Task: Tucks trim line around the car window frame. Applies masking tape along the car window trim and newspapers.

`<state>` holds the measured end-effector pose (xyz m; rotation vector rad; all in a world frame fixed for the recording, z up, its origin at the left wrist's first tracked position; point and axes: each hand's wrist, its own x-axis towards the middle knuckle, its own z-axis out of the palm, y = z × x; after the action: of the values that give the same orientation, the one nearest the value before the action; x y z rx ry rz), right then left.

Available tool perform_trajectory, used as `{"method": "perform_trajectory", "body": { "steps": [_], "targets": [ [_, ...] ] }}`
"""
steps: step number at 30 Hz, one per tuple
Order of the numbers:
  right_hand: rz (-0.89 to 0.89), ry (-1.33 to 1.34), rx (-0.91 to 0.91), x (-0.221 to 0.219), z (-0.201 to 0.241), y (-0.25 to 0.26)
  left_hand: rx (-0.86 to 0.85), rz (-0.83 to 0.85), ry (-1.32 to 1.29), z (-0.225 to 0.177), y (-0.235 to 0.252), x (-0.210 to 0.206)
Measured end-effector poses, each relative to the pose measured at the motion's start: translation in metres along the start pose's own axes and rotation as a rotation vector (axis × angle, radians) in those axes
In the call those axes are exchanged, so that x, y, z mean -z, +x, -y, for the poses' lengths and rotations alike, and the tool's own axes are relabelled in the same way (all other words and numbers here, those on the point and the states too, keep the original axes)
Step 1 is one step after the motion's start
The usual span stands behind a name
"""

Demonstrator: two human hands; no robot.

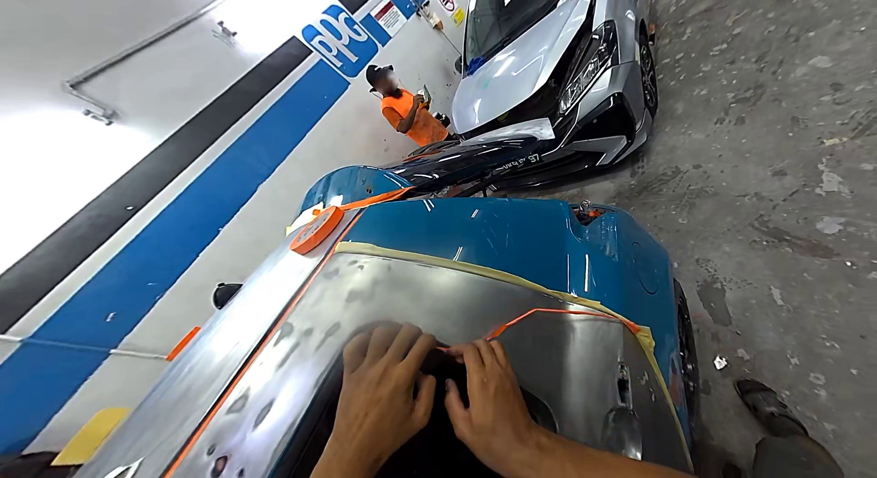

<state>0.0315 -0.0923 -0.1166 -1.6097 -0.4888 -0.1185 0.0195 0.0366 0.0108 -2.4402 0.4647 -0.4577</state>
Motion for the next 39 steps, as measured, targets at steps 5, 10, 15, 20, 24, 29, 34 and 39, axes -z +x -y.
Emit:
{"method": "perform_trajectory", "body": {
  "steps": [5,10,15,20,24,29,34,39],
  "targets": [
    [0.092,-0.003,-0.024,0.010,0.002,-0.003,-0.010,0.006,-0.022,-0.001,-0.004,-0.002],
    [0.177,-0.027,-0.035,0.019,0.007,-0.009,-0.025,0.094,-0.149,-0.003,-0.003,-0.002],
    [0.195,0.083,-0.103,0.029,-0.010,-0.009,-0.048,0.115,-0.146,0.000,0.004,-0.001],
    [0.265,0.049,-0.085,0.031,-0.020,-0.008,-0.066,0.115,-0.164,-0.008,-0.008,-0.004],
    [0.212,0.023,-0.023,0.028,-0.028,-0.016,-0.061,0.116,-0.171,-0.010,-0.001,-0.007],
    [0.055,-0.067,0.022,0.014,-0.039,-0.026,-0.116,0.106,-0.105,-0.016,-0.002,-0.007],
    [0.006,-0.043,0.033,0.011,-0.046,-0.030,-0.092,0.107,-0.112,-0.025,-0.013,-0.007],
    [0.067,-0.058,0.003,0.018,-0.060,-0.045,-0.141,0.108,-0.063,-0.039,0.000,-0.016]
  ]
}}
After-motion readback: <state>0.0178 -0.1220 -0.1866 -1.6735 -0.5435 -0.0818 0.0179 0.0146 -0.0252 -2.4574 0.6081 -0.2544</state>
